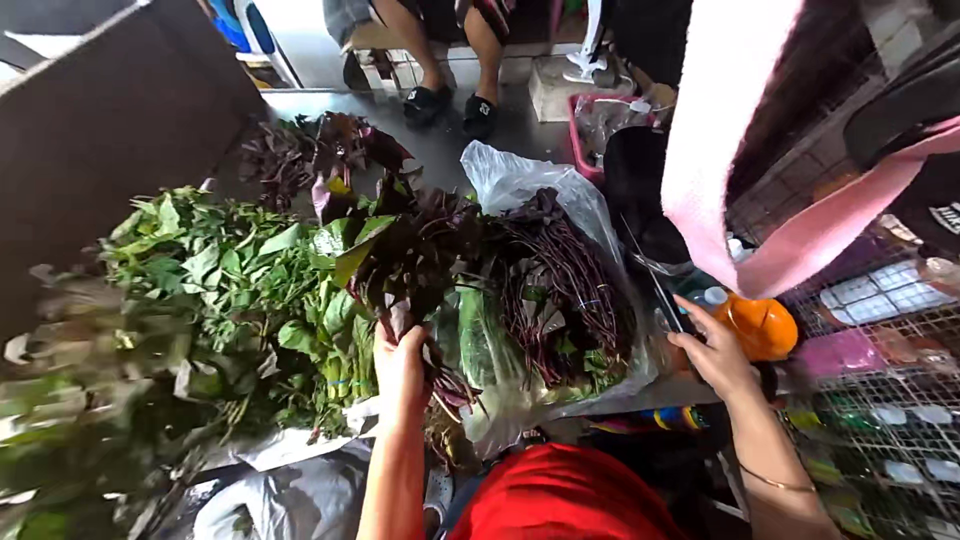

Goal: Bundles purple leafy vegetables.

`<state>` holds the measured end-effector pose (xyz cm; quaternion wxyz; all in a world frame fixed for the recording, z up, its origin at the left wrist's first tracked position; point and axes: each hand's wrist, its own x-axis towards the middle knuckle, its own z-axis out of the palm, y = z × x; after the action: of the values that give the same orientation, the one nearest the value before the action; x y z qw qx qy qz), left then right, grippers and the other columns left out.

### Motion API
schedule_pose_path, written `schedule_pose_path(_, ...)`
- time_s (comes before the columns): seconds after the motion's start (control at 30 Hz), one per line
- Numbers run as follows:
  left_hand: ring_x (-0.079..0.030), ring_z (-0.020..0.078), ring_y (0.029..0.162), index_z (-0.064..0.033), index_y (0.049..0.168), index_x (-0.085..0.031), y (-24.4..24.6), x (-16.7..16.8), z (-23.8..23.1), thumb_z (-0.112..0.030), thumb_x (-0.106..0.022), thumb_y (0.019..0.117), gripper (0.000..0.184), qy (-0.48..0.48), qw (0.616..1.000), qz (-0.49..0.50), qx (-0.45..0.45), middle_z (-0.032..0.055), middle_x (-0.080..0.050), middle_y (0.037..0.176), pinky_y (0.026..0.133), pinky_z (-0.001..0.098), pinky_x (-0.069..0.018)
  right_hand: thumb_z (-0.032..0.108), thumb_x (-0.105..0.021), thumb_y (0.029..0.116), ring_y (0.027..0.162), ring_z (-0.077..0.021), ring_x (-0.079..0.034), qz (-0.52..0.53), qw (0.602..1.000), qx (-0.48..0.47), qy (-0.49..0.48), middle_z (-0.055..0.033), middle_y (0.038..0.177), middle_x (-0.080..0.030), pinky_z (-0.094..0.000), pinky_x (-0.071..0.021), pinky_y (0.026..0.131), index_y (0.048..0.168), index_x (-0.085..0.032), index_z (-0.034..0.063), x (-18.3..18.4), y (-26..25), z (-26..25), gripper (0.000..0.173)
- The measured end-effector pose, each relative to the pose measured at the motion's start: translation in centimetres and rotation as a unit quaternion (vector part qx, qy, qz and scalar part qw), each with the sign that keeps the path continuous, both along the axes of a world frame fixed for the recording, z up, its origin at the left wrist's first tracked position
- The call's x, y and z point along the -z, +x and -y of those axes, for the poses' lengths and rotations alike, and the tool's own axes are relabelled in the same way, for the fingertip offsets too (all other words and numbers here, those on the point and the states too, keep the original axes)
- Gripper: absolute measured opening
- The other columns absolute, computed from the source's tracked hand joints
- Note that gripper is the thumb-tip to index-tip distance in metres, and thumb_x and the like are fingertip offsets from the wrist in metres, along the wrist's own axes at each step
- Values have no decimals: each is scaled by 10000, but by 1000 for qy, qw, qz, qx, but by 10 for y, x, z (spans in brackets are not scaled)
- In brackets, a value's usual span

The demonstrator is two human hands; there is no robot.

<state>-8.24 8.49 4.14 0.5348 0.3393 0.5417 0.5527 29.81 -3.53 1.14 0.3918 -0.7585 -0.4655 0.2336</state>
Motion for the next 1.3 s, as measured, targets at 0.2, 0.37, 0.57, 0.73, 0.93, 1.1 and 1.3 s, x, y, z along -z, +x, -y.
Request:
schedule_pose_path(0.2,-578,99,516,-36,1302,-453,-5,0,6,-23,-567,891,426,13,1000,1,-17,27,-611,787,467,272,-535,183,-675,980,1274,-445,-567,157,986,-51,35,-281,1382,-583,-614,-438,1071,1503,-513,78,15,11,-132,558)
schedule_pose_path(0.37,-585,86,532,-24,1302,-457,-18,5,26,-5,-590,844,477,1,998,2,-65,23,-629,830,466,261,-532,150,-472,1066,1335,-495,-493,183,976,-58,-98,-295,1497,-468,-650,-402,1085,1546,-473,153,56,8,-209,480)
schedule_pose_path(0.57,-627,82,617,-21,1376,-431,-35,12,33,-1,-615,823,583,-7,994,-33,-102,48,-642,964,500,264,-554,188,-429,1083,1431,-396,-424,70,994,-71,-34,-290,1522,-448,-512,-328,1201,1488,-491,-11,69,6,-197,455)
schedule_pose_path(0.73,-643,95,684,8,1359,-435,-26,-1,14,23,-614,840,550,13,995,-43,-90,75,-647,1012,576,270,-566,186,-560,1055,1280,-490,-543,135,986,-82,-46,-348,1350,-571,-604,-405,1105,1366,-591,-60,16,2,-165,397)
schedule_pose_path(0.93,-589,122,539,-32,1259,-465,-7,1,-20,-5,-540,914,354,51,995,77,-38,51,-607,733,508,282,-541,431,-625,1004,1222,-507,-569,94,988,-82,-87,-343,1331,-579,-674,-420,1044,1452,-519,-37,-5,-37,-82,657)
schedule_pose_path(1.1,-558,108,495,-16,1116,-493,8,3,-33,-20,-491,956,160,41,992,120,2,33,-569,641,487,260,-515,523,-712,911,1403,-510,-425,70,986,-74,-136,-340,1534,-407,-677,-323,1139,1621,-254,37,17,-62,-58,975)
schedule_pose_path(1.3,-573,118,536,-34,1240,-475,22,20,-33,-85,-470,1034,212,-51,988,116,91,63,-588,735,504,260,-527,309,-714,958,1141,-500,-601,141,989,-37,-15,-339,1328,-567,-658,-473,963,1512,-454,-23,0,-69,-48,697)
